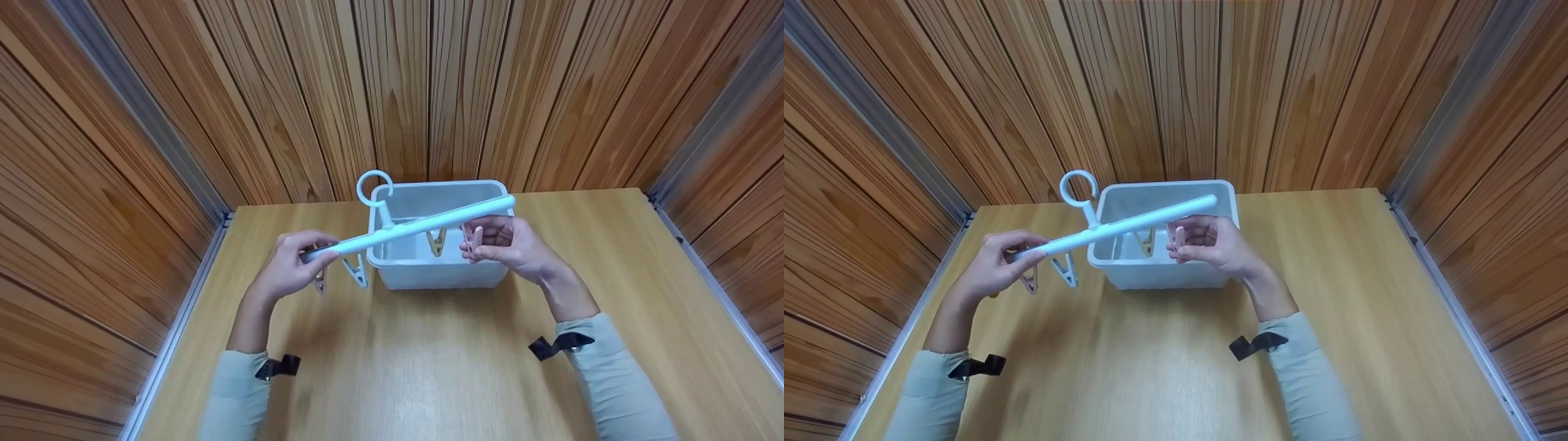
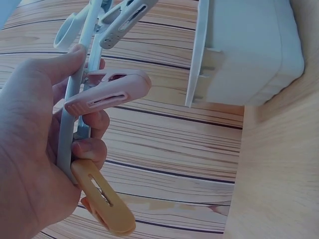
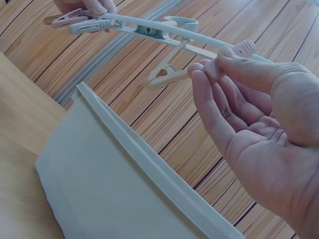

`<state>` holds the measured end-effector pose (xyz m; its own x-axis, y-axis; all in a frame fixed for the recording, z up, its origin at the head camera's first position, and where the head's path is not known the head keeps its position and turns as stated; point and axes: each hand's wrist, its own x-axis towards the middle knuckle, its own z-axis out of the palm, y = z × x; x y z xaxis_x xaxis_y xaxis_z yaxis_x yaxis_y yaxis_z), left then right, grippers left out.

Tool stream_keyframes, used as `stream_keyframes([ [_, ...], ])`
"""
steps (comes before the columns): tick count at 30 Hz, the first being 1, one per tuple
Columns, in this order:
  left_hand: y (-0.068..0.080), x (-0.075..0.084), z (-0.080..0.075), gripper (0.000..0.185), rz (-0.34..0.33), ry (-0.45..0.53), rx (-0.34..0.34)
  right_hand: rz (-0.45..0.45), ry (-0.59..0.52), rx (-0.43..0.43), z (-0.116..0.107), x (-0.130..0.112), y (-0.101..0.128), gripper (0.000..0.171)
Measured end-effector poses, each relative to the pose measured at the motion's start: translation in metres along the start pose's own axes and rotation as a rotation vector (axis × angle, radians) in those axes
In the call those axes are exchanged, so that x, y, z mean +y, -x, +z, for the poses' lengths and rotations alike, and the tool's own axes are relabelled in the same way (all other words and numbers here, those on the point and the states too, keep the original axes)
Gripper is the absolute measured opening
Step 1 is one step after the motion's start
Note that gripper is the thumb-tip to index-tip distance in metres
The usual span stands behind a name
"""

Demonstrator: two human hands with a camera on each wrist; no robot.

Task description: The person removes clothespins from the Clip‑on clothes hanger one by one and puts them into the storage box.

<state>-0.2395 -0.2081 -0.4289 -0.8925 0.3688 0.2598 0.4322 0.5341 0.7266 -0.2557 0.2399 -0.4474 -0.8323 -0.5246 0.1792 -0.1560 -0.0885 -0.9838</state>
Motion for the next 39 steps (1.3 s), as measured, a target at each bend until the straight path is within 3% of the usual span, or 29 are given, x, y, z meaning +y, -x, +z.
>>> stream_keyframes([
  [11, 0.003, -0.001, 0.005, 0.025, -0.034, 0.028, -0.025, -0.117, 0.067, 0.004, 0.003, 0.005, 0.001, 0.041],
  [24, 0.011, 0.003, 0.012, 0.021, 0.031, -0.063, 0.042, -0.042, 0.228, 0.092, 0.009, 0.006, 0.002, 0.038],
  [39, 0.022, 0.001, 0.031, 0.022, 0.102, -0.119, 0.094, -0.210, 0.312, 0.165, 0.016, 0.014, 0.007, 0.041],
])
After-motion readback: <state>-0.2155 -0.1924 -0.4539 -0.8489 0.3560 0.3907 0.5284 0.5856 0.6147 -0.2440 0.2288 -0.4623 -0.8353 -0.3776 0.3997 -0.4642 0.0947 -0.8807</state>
